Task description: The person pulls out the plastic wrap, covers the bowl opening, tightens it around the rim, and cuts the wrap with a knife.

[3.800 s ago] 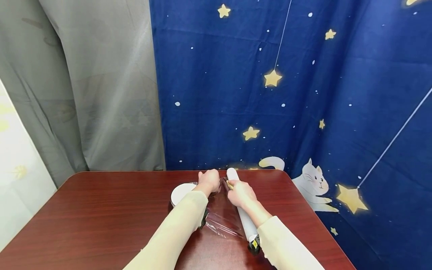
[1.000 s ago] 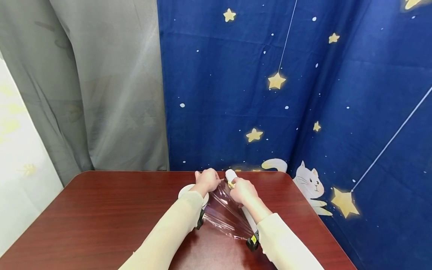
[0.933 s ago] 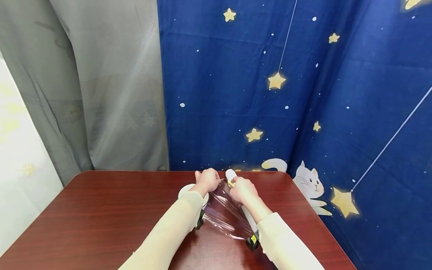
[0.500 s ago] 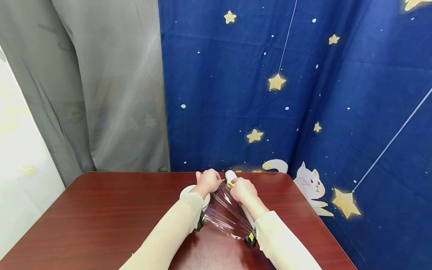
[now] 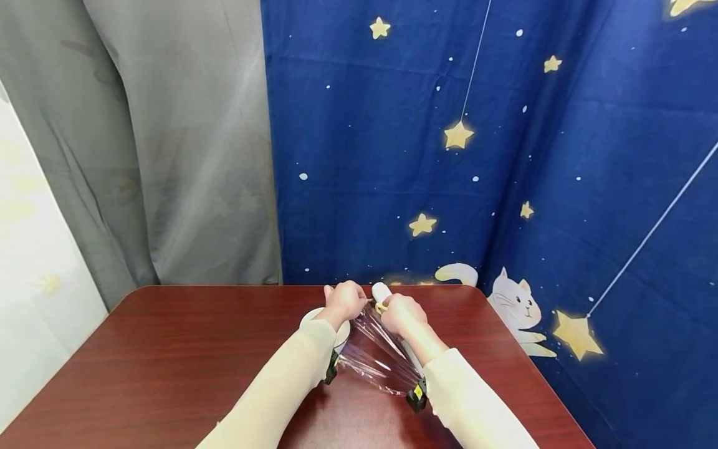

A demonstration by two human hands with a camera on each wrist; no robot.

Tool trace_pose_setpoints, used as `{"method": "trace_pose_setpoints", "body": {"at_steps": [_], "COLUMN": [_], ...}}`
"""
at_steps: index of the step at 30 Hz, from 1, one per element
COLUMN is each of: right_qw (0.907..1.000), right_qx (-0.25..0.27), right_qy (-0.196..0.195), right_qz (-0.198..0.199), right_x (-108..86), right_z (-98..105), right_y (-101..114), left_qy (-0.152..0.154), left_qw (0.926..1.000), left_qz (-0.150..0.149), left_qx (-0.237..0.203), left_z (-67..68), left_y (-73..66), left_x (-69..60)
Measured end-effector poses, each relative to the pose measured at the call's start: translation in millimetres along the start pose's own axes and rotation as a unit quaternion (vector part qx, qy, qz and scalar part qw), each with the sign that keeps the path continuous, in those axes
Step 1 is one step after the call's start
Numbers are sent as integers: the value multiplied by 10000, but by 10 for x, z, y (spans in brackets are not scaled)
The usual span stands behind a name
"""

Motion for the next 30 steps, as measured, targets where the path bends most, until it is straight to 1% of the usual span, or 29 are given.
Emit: {"method": "trace_pose_setpoints", "body": {"at_steps": [3, 5, 10, 13, 19, 24, 30], "right_qw": [10000, 9998, 9993, 9990, 9987, 9995, 9990], "right_qx": [49, 114, 119, 128, 249, 41, -126], "right_qy": [18, 106, 339, 419, 435, 317, 426], "right_qz": [-59, -118, -51, -21, -62, -67, -3], "right_x": [10, 9, -24, -36, 2, 27, -32], "right_z": [-41, -48, 12, 35, -42, -62, 37], "right_y": [-17, -42, -79, -79, -33, -35, -84], "left_qy": [-18, 2, 54, 46, -7, -72, -135], "left_qw": [10000, 10000, 9999, 10000, 9999, 9998, 9998], "left_qz": [-45, -28, 82, 79, 23, 35, 100], "left_qx": [-34, -33, 52, 32, -102, -182, -79], "left_z": [4, -7, -39, -37, -5, -3, -32], "left_y": [5, 18, 54, 57, 52, 70, 113], "left_x": [-10, 2, 42, 49, 32, 32, 62]}}
Point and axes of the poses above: each hand's wrist, its own x-axis towards the middle knuckle, its own z-axis out of the back of the hand, y = z × x, the point moved 7 cm from there along x, towards the middle knuckle, and after that the axes turned 1 degree about -y, right-handed, at the moved point
